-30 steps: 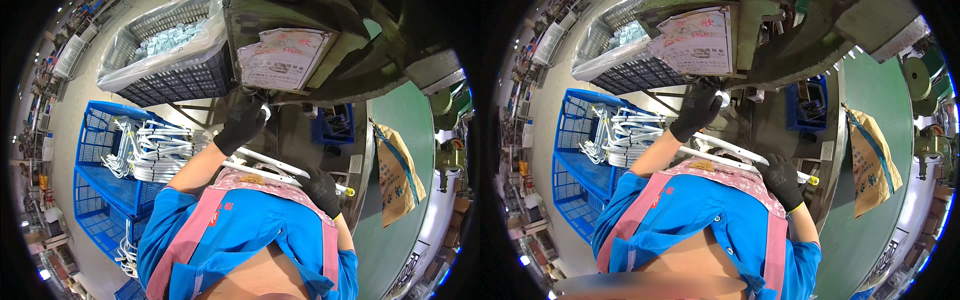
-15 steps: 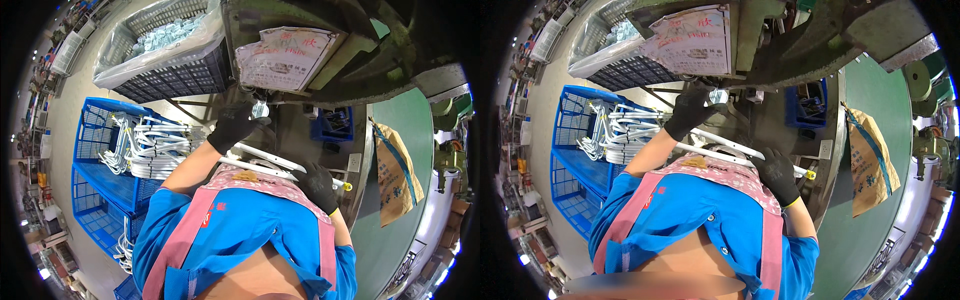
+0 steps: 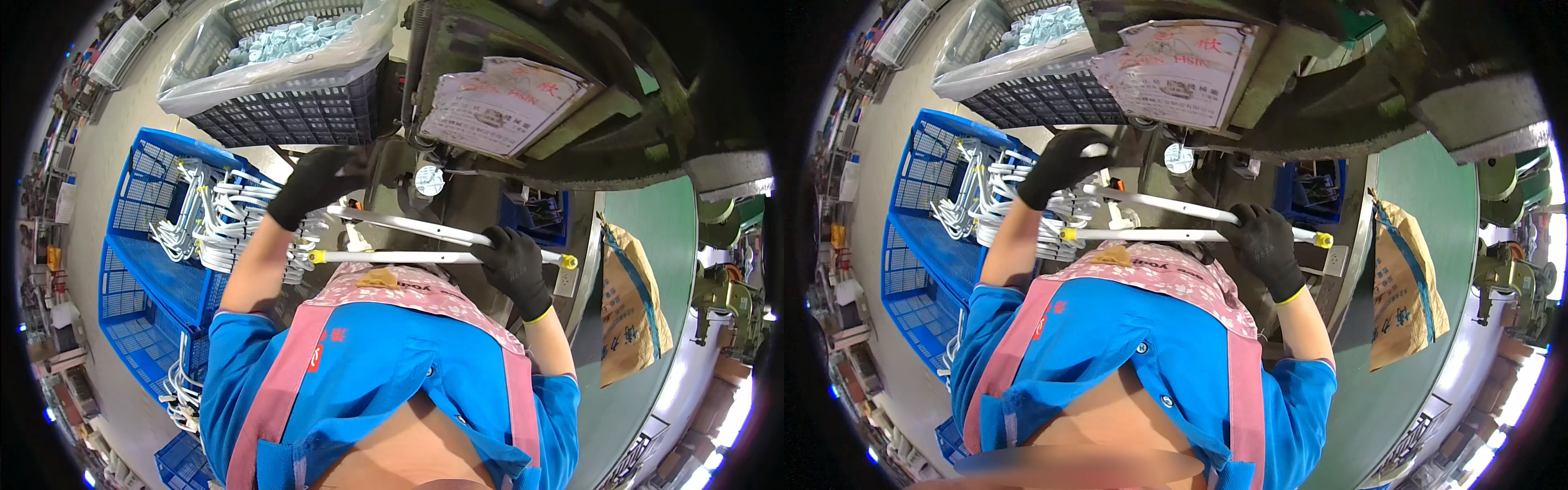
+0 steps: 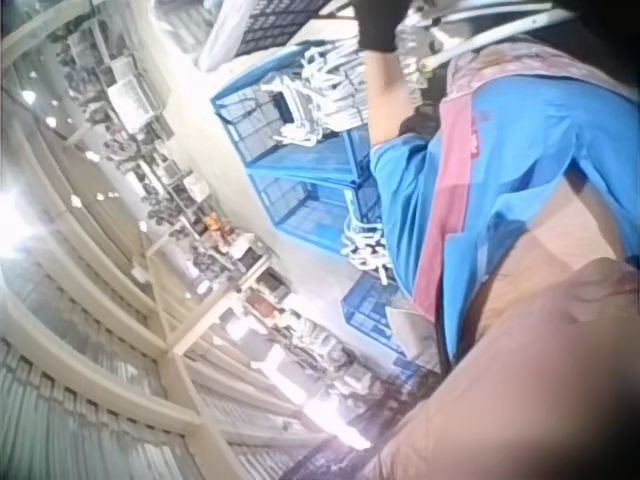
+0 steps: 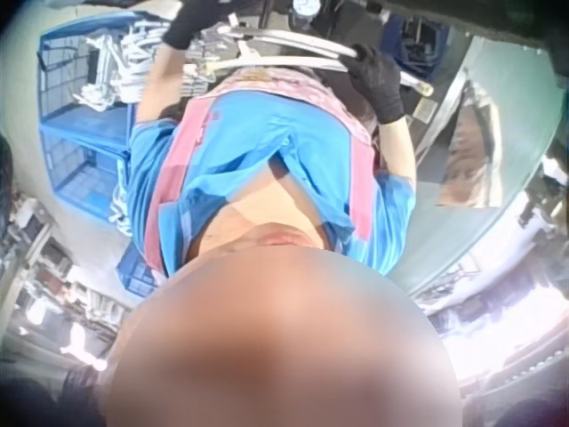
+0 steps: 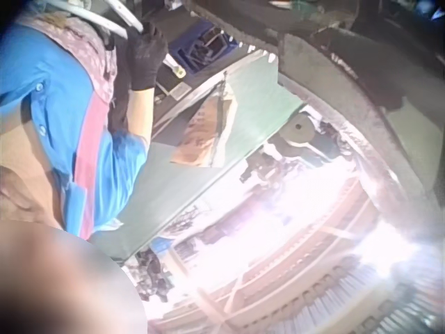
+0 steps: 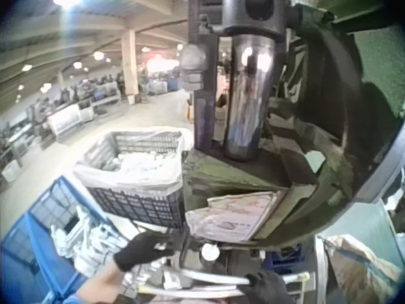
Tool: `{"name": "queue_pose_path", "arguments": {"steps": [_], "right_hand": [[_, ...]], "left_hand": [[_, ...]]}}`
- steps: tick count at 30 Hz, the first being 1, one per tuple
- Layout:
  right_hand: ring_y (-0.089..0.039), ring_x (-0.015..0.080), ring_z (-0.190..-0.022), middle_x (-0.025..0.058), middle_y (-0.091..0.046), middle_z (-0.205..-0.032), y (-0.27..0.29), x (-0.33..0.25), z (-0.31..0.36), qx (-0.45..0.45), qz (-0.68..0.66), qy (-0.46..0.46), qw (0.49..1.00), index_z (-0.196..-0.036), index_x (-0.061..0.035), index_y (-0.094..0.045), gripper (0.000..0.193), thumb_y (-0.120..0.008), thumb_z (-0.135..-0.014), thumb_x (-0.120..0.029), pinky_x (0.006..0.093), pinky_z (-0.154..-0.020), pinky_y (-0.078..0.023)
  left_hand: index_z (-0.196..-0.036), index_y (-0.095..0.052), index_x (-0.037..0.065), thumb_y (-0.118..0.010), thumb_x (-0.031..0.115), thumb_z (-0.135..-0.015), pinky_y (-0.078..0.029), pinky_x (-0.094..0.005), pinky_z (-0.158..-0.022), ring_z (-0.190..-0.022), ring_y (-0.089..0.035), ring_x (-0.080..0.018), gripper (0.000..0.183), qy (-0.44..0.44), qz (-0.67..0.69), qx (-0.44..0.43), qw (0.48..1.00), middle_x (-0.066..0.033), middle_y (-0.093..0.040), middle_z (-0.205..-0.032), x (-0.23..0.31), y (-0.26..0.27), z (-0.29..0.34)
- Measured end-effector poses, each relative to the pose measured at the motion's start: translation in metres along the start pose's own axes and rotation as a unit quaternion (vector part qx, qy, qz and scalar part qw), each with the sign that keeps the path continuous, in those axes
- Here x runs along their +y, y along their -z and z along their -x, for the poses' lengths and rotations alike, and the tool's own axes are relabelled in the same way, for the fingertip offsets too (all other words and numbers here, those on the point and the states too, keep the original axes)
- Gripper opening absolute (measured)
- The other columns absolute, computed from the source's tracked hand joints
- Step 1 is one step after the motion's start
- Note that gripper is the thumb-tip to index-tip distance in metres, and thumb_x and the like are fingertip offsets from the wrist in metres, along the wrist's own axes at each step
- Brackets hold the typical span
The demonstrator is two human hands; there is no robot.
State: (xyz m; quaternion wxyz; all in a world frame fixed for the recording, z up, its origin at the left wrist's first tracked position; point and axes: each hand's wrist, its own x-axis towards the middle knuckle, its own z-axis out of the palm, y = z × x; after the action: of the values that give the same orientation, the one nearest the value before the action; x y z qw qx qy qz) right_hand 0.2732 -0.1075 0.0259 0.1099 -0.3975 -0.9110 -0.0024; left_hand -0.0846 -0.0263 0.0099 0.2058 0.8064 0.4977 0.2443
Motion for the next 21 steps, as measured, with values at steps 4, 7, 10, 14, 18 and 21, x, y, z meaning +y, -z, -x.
{"name": "queue_pose_path", "arguments": {"steps": [4, 7, 10, 14, 18, 21], "right_hand": [[-0.061, 0.0229, -0.076, 0.0029, -0.059, -0.088, 0.0, 0.012, -0.028, 0.038, 0.0, 0.019, 0.999, -0.083, -0.018, -0.067, 0.01, -0.066, -0.074, -0.021, 0.0367, -0.057, -0.048], [-0.061, 0.026, -0.075, 0.0041, -0.061, -0.086, -0.006, 0.026, -0.042, 0.029, -0.053, -0.018, 0.998, -0.087, -0.0174, -0.066, 0.012, -0.066, -0.075, -0.019, 0.039, -0.057, -0.048], [-0.062, 0.0288, -0.08, 0.0091, -0.062, -0.088, -0.014, 0.05, -0.046, 0.086, 0.018, 0.067, 0.994, -0.106, -0.0191, -0.066, 0.032, -0.063, -0.075, -0.016, 0.0391, -0.068, -0.05], [-0.062, 0.03, -0.091, 0.0111, -0.064, -0.101, -0.037, 0.079, -0.048, 0.103, -0.095, 0.047, 0.989, -0.113, -0.0187, -0.065, 0.034, -0.061, -0.079, -0.018, 0.0389, -0.078, -0.051], [-0.062, 0.0286, -0.096, 0.0126, -0.064, -0.107, -0.052, 0.091, -0.048, 0.192, 0.058, 0.109, 0.974, -0.113, -0.0142, -0.064, 0.032, -0.059, -0.082, -0.021, 0.0385, -0.082, -0.051], [-0.062, 0.0281, -0.095, 0.0126, -0.065, -0.107, -0.055, 0.094, -0.047, 0.194, 0.088, 0.125, 0.969, -0.112, -0.0108, -0.064, 0.033, -0.06, -0.082, -0.022, 0.0386, -0.082, -0.051]], "left_hand": [[-0.099, -0.068, 0.002, -0.072, 0.021, -0.082, -0.05, -0.0312, -0.07, -0.076, -0.065, -0.0175, 0.026, 0.152, 0.112, -0.153, 0.97, -0.0101, -0.069, -0.086, -0.024, 0.01, 0.04], [-0.097, -0.068, 0.0, -0.07, 0.019, -0.085, -0.048, -0.0284, -0.068, -0.073, -0.06, -0.0129, 0.023, 0.209, 0.251, -0.065, 0.943, -0.0067, -0.067, -0.078, -0.026, 0.008, 0.055], [-0.09, -0.069, 0.0, -0.069, 0.019, -0.083, -0.046, -0.028, -0.067, -0.071, -0.059, -0.0124, 0.021, 0.226, 0.269, -0.016, 0.936, -0.0071, -0.067, -0.076, -0.02, 0.009, 0.055], [-0.089, -0.069, -0.002, -0.07, 0.021, -0.083, -0.046, -0.0273, -0.062, -0.065, -0.061, -0.0127, 0.025, 0.231, 0.228, 0.023, 0.946, -0.0086, -0.065, -0.071, -0.009, 0.012, 0.049], [-0.09, -0.069, -0.003, -0.072, 0.024, -0.081, -0.046, -0.0285, -0.058, -0.061, -0.06, -0.0143, 0.029, 0.248, 0.201, 0.03, 0.947, -0.0097, -0.064, -0.068, -0.006, 0.013, 0.045], [-0.089, -0.069, -0.003, -0.072, 0.025, -0.079, -0.045, -0.0294, -0.057, -0.06, -0.06, -0.0162, 0.03, 0.217, 0.174, 0.043, 0.959, -0.0107, -0.063, -0.068, -0.007, 0.013, 0.045]]}}
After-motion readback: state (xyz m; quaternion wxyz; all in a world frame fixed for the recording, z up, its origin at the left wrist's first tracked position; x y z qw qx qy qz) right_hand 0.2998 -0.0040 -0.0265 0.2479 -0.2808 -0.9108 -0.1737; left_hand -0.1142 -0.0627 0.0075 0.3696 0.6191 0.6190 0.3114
